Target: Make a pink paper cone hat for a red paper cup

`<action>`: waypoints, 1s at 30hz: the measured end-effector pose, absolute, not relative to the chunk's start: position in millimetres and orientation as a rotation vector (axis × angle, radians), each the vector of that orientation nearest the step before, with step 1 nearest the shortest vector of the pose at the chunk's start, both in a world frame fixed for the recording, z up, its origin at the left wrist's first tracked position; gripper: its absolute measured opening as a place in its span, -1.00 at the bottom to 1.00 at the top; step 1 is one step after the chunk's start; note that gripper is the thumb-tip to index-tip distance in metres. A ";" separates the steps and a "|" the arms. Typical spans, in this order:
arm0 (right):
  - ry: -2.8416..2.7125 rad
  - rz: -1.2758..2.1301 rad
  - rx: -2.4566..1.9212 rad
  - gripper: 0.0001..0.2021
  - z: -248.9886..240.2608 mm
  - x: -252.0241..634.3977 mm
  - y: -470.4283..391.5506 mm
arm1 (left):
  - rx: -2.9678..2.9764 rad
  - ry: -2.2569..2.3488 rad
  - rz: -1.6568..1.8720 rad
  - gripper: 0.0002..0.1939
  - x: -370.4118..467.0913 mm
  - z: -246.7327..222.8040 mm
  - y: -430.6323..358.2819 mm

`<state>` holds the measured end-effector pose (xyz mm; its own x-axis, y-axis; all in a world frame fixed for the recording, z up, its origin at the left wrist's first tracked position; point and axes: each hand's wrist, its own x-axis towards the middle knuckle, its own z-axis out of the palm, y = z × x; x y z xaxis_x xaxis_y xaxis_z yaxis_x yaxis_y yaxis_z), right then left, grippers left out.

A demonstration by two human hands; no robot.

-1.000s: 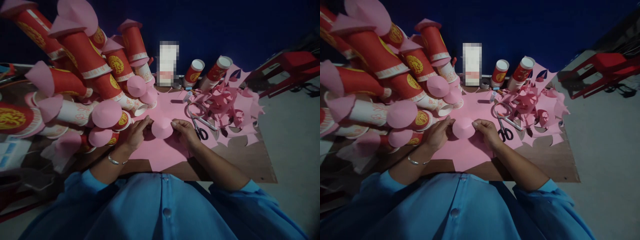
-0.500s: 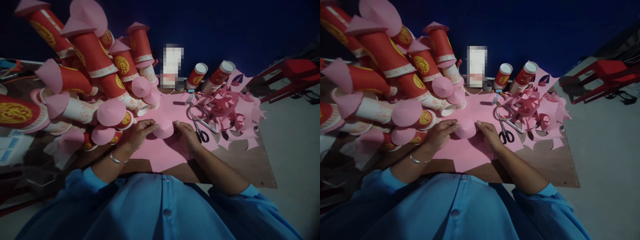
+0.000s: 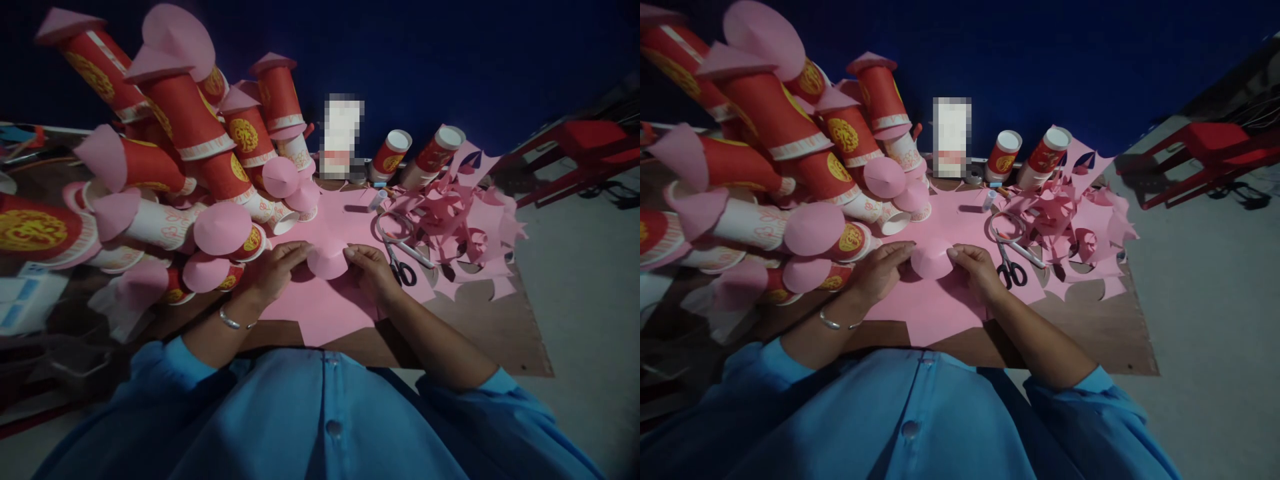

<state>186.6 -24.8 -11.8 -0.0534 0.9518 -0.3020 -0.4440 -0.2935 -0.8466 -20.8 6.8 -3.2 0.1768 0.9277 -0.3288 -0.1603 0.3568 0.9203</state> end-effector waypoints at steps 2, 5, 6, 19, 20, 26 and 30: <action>-0.672 1.594 -1.067 -0.63 -11.4 186.3 -24.5 | 0.879 1.047 0.888 -0.58 -19.8 -2.1 6.5; -0.678 1.620 -1.066 -0.63 -7.5 185.4 -24.7 | 0.893 0.980 0.865 -0.58 -19.2 -2.1 6.7; -0.683 1.642 -1.058 -0.65 -5.8 185.1 -24.9 | 0.905 0.977 0.867 -0.58 -19.5 -2.4 6.8; -0.751 1.791 -1.011 -0.70 -9.6 184.2 -28.8 | 1.102 0.909 0.798 -0.66 -22.0 3.4 7.3; -0.746 1.783 -1.013 -0.70 -8.9 184.0 -28.6 | 1.102 0.906 0.798 -0.66 -22.3 2.9 7.4; -0.699 1.775 -1.008 -0.68 -3.3 183.3 -27.4 | 1.147 0.902 0.796 -0.69 -23.6 3.1 7.4; -0.757 1.781 -1.000 -0.71 -5.6 183.9 -28.2 | 1.199 0.906 0.793 -0.69 -22.1 6.1 6.9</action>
